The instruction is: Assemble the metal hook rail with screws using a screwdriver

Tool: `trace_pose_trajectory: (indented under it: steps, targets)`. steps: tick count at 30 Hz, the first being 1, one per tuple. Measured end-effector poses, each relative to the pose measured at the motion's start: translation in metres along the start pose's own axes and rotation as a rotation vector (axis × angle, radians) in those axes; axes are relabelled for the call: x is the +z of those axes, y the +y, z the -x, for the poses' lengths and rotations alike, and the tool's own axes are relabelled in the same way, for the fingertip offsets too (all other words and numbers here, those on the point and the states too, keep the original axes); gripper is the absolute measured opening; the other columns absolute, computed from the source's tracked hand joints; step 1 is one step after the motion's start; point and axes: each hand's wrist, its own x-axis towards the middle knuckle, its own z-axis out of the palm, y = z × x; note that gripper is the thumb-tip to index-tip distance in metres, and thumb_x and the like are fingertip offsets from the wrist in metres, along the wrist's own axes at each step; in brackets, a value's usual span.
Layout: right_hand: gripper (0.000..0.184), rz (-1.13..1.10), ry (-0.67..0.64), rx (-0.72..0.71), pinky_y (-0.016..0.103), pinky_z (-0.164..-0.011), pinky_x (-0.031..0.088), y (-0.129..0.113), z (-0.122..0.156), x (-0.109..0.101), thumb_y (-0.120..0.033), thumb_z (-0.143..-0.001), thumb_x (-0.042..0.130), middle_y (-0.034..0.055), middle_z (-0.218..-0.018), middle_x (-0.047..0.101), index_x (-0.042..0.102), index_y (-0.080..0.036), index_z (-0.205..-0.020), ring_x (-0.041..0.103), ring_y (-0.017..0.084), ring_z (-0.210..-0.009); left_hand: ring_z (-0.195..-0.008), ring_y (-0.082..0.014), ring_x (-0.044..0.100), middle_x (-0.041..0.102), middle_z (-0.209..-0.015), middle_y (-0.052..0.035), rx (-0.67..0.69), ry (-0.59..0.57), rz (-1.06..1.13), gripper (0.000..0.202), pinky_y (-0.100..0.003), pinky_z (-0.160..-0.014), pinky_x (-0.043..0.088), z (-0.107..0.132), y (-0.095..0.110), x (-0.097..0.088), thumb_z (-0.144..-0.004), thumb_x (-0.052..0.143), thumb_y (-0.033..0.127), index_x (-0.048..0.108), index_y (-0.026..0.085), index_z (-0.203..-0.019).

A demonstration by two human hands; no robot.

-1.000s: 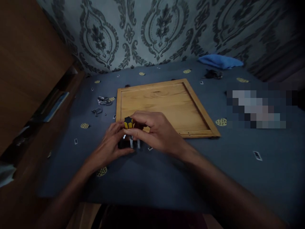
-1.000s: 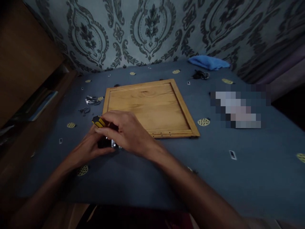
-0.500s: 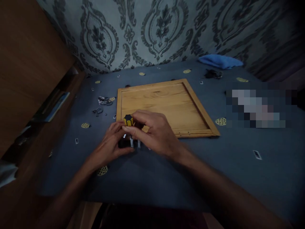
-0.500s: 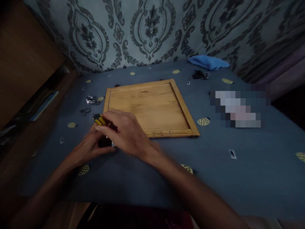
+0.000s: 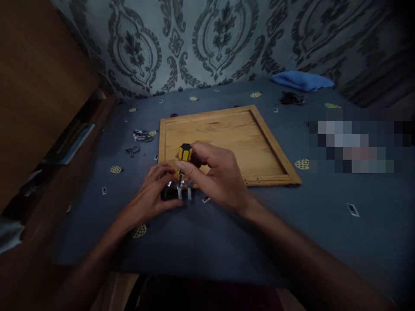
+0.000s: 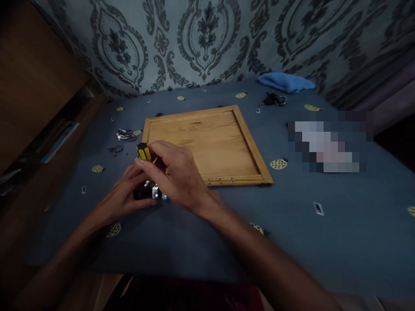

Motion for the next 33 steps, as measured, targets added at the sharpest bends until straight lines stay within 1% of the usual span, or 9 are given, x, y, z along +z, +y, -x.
trace_pose_trajectory:
  steps: [2,6,9,14,17,20,25,30,33]
  targets:
    - [0.028,0.004,-0.004,-0.003,0.026,-0.062,0.038,0.000,0.000,0.001,-0.026,-0.101,0.062,-0.0038,-0.068,0.052,0.054,-0.019,-0.075,0.048,0.011,-0.064,-0.142,-0.0365,0.046,0.060,-0.142,-0.0122,0.006,0.003,0.002,0.047,-0.058,-0.120,0.040,0.000,0.000,0.001,-0.087,0.081,0.045,0.069,0.022,-0.126]
    - [0.034,0.013,-0.009,-0.028,0.025,-0.060,0.036,0.001,-0.001,0.001,-0.026,-0.100,0.063,-0.0054,-0.067,0.046,0.046,-0.021,-0.071,0.045,0.010,-0.062,-0.140,-0.0365,0.047,0.060,-0.141,-0.0115,0.011,0.015,0.003,0.045,-0.058,-0.119,0.041,0.001,0.000,0.001,-0.087,0.081,0.045,0.070,0.023,-0.125]
    - [0.034,0.026,-0.024,-0.028,0.025,-0.060,0.036,0.001,-0.001,0.002,-0.024,-0.099,0.063,-0.0056,-0.066,0.045,0.044,-0.022,-0.071,0.044,0.010,-0.062,-0.139,-0.0362,0.048,0.060,-0.141,-0.0107,0.003,0.012,-0.002,0.045,-0.058,-0.117,0.043,0.001,0.001,0.000,-0.088,0.080,0.045,0.069,0.024,-0.126]
    - [0.036,0.031,-0.026,-0.051,0.025,-0.060,0.036,0.003,0.000,0.002,-0.023,-0.099,0.064,-0.0059,-0.067,0.043,0.040,-0.022,-0.072,0.044,0.010,-0.062,-0.139,-0.0362,0.047,0.061,-0.138,-0.0108,0.012,0.003,-0.013,0.041,-0.057,-0.117,0.044,0.001,0.004,-0.002,-0.089,0.079,0.043,0.069,0.021,-0.121]
    - [0.036,0.023,-0.037,-0.062,0.025,-0.060,0.036,0.002,0.000,0.002,-0.022,-0.100,0.063,-0.0059,-0.067,0.043,0.040,-0.022,-0.073,0.045,0.010,-0.063,-0.139,-0.0363,0.048,0.061,-0.138,-0.0107,0.009,0.006,-0.019,0.044,-0.058,-0.116,0.046,0.001,0.004,-0.001,-0.089,0.080,0.042,0.067,0.022,-0.126]
    - [0.033,-0.006,-0.088,-0.047,0.024,-0.060,0.036,0.001,-0.002,0.001,-0.025,-0.100,0.063,-0.0057,-0.068,0.045,0.043,-0.022,-0.074,0.047,0.010,-0.064,-0.139,-0.0363,0.048,0.063,-0.135,-0.0100,0.008,0.028,-0.014,0.049,-0.058,-0.115,0.046,0.001,0.003,0.001,-0.088,0.081,0.041,0.065,0.022,-0.130]
    - [0.035,-0.062,-0.197,-0.066,0.024,-0.059,0.036,-0.001,-0.003,-0.004,-0.023,-0.100,0.062,-0.0067,-0.065,0.048,0.042,-0.022,-0.072,0.048,0.009,-0.061,-0.137,-0.0361,0.051,0.063,-0.136,-0.0090,0.011,0.066,0.010,0.046,-0.059,-0.115,0.047,0.002,0.003,0.001,-0.086,0.083,0.040,0.066,0.024,-0.126]
    - [0.035,-0.058,-0.249,-0.062,0.025,-0.059,0.036,-0.002,-0.005,-0.011,-0.022,-0.099,0.062,-0.0063,-0.063,0.050,0.041,-0.023,-0.072,0.050,0.010,-0.061,-0.136,-0.0356,0.052,0.064,-0.135,-0.0077,-0.001,0.035,0.009,0.042,-0.059,-0.115,0.047,0.001,0.003,0.000,-0.087,0.081,0.042,0.067,0.027,-0.124]
    - [0.032,-0.058,-0.316,-0.067,0.025,-0.060,0.035,-0.004,-0.006,-0.016,-0.020,-0.101,0.059,-0.0059,-0.064,0.051,0.042,-0.023,-0.073,0.051,0.010,-0.062,-0.136,-0.0372,0.051,0.063,-0.136,-0.0090,-0.007,0.040,0.013,0.045,-0.060,-0.115,0.046,0.002,0.001,0.000,-0.086,0.081,0.046,0.068,0.027,-0.124]
